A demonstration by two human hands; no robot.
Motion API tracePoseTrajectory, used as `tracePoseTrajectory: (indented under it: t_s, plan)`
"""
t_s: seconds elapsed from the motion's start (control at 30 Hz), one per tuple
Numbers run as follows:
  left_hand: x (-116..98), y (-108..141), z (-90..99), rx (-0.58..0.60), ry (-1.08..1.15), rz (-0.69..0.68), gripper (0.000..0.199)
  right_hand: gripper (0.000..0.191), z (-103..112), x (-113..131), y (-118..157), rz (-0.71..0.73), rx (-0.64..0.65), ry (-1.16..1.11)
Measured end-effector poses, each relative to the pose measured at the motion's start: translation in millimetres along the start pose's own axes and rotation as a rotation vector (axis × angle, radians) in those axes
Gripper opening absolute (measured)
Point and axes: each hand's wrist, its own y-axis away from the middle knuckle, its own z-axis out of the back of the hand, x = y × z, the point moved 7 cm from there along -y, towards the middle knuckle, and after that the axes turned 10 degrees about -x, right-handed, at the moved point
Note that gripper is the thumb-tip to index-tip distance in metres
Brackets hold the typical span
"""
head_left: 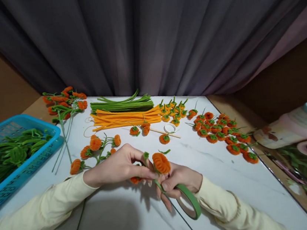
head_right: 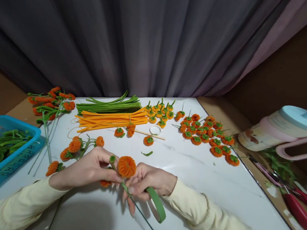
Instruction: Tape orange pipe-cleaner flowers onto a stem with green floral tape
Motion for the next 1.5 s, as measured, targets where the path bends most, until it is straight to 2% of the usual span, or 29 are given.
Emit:
tracePoseTrajectory:
  t_s: [0.13,0.23,0.3,0.43,0.5,0.53,0.63,0.7,0.77,0.83,0.93,1.07,1.13,1.27,1.33,1.5]
  plan:
    - [-3.9,1.4,-3.8,0.044,-0.043,-0.11,0.027,0.037,-14.9,-10.6,-1.8,-0.073,0.084,-0.088]
    - [-6.7,2.8,-4.8,0.076,-0.075,-0.212,0.028,0.033,-20.1,-11.9,-1.7,-0.06,0.104,-0.077]
    - [-7.8,2.9,-4.2,0.11,-0.117,-0.259,0.027,0.029,-17.0,-9.6,-1.5,-0.021,0.054,-0.017]
    - [-17.5,2.7,3.3,0.159,-0.251,-0.37,0.017,0.023,-4.6,3.8,3.7,0.053,-0.143,0.117]
    - [-24.2,2.6,11.7,0.129,-0.333,-0.428,0.015,0.024,-2.1,16.4,9.9,0.09,-0.247,0.184]
    - [-26.1,1.7,17.7,0.087,-0.365,-0.432,0.021,0.025,-2.5,22.7,13.4,0.095,-0.291,0.225]
    - [-23.0,-4.5,42.1,-0.132,-0.357,-0.302,0.041,0.03,-2.8,41.4,24.4,0.134,-0.461,0.393]
    - [-15.3,-7.6,53.4,-0.235,-0.268,-0.15,0.038,0.032,-2.5,49.2,29.9,0.169,-0.561,0.481]
    - [-8.2,-8.8,49.7,-0.186,-0.167,-0.018,0.031,0.032,-1.6,50.1,32.5,0.178,-0.637,0.549]
    - [-5.0,-7.6,36.4,-0.054,-0.087,0.064,0.032,0.032,-1.5,45.4,32.1,0.152,-0.674,0.592]
    - [-1.4,-5.1,20.8,0.06,-0.077,0.12,0.029,0.032,-4.1,36.4,28.7,0.104,-0.669,0.601]
    - [8.3,-6.2,16.6,0.042,-0.127,0.148,0.022,0.033,-5.1,33.2,23.7,0.099,-0.628,0.563]
    - [10.4,-6.7,16.5,0.037,-0.109,0.138,0.02,0.032,-4.2,34.0,20.3,0.113,-0.554,0.535]
    - [10.6,-5.0,13.4,0.1,-0.047,0.13,0.018,0.029,-2.7,32.0,13.8,0.106,-0.331,0.45]
    - [12.2,-4.4,11.9,0.125,-0.018,0.147,0.017,0.029,-0.7,30.4,12.1,0.099,-0.268,0.408]
    - [17.8,-6.3,10.2,0.137,-0.02,0.158,0.02,0.026,8.8,24.5,9.7,0.052,-0.293,0.407]
